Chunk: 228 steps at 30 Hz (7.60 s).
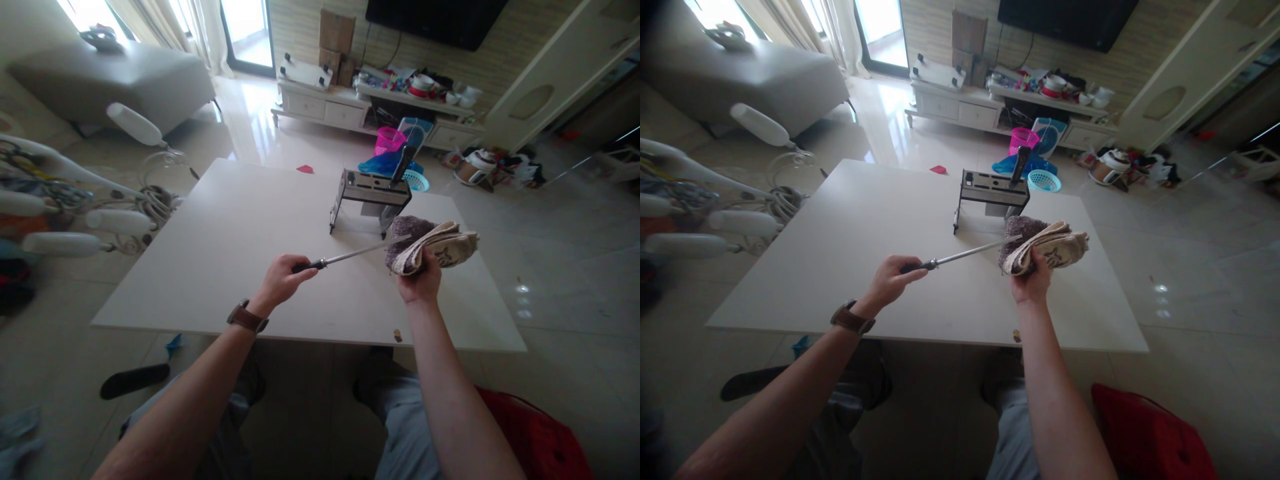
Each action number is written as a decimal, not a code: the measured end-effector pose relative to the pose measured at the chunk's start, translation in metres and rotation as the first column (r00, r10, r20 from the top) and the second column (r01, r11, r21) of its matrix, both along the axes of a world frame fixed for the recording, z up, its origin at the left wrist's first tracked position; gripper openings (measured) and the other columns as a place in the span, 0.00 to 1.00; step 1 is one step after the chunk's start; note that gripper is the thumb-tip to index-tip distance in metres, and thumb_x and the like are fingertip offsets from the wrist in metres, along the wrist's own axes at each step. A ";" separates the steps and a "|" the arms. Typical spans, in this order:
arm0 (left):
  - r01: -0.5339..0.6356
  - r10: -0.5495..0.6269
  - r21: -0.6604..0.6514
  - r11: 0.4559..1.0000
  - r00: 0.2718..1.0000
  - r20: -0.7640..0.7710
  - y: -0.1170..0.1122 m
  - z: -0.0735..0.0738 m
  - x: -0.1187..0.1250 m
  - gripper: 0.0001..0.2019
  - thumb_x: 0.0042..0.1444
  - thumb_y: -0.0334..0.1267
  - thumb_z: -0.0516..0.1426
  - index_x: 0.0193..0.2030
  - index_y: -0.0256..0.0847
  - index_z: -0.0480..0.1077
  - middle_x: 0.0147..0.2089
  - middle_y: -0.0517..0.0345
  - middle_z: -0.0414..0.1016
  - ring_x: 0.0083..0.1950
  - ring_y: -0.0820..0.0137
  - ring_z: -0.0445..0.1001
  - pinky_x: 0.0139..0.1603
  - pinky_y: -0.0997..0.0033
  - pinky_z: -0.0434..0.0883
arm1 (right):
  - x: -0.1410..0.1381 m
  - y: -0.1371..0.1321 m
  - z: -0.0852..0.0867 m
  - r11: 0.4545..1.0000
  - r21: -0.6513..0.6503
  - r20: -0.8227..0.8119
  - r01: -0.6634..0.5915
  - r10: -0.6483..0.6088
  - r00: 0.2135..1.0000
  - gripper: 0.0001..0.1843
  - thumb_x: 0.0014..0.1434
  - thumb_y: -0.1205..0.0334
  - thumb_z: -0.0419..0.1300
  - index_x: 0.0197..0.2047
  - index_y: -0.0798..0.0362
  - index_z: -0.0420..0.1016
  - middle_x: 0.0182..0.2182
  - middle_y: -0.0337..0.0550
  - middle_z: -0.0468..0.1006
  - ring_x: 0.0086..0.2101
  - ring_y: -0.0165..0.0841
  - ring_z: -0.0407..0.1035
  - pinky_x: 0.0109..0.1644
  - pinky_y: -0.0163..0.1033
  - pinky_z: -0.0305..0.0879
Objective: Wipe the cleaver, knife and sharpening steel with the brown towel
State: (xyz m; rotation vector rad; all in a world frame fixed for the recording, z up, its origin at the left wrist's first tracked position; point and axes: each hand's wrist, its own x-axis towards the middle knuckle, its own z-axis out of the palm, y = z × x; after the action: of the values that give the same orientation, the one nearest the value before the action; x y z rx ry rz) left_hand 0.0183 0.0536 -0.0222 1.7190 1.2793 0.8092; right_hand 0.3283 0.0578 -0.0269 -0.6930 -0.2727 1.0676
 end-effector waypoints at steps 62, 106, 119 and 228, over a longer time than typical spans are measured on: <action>0.092 -0.090 0.021 0.996 0.992 -0.088 -0.019 -0.011 0.039 0.20 0.62 0.47 0.55 0.22 0.38 0.63 0.22 0.65 0.55 0.25 0.76 0.52 0.29 0.69 0.46 | -0.074 -0.009 -0.021 0.962 -0.207 0.101 -0.177 0.201 0.974 0.16 0.47 0.68 0.73 0.41 0.53 0.79 0.34 0.33 0.85 0.32 0.27 0.79 0.40 0.31 0.79; -0.016 0.025 -0.172 0.985 0.998 0.053 -0.018 -0.015 0.046 0.20 0.59 0.47 0.52 0.24 0.36 0.74 0.17 0.62 0.62 0.21 0.75 0.58 0.26 0.71 0.52 | -0.093 -0.019 -0.027 0.935 -0.264 0.137 -0.235 0.278 0.951 0.16 0.42 0.65 0.75 0.36 0.52 0.80 0.32 0.34 0.84 0.32 0.28 0.77 0.39 0.33 0.77; 0.152 0.105 -0.539 0.828 0.903 0.416 -0.018 -0.021 0.048 0.18 0.55 0.47 0.53 0.23 0.35 0.72 0.14 0.64 0.57 0.15 0.79 0.54 0.18 0.76 0.49 | -0.099 -0.023 -0.022 0.919 -0.280 0.226 -0.278 0.345 0.911 0.20 0.37 0.66 0.77 0.36 0.53 0.82 0.35 0.37 0.85 0.33 0.31 0.77 0.39 0.37 0.77; -0.012 0.029 0.130 0.991 0.991 -0.132 -0.021 -0.010 0.036 0.12 0.63 0.48 0.58 0.38 0.41 0.75 0.26 0.63 0.68 0.27 0.74 0.61 0.30 0.71 0.52 | -0.020 -0.010 0.002 0.958 0.016 -0.029 -0.287 0.287 0.957 0.13 0.47 0.61 0.69 0.39 0.44 0.80 0.38 0.33 0.85 0.47 0.35 0.79 0.60 0.48 0.72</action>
State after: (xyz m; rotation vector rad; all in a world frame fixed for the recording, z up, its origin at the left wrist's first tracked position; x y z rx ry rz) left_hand 0.0548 0.0328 -0.0321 1.8927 1.3616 0.8157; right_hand 0.3080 0.0478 -0.0247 -0.6375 -0.3604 1.3516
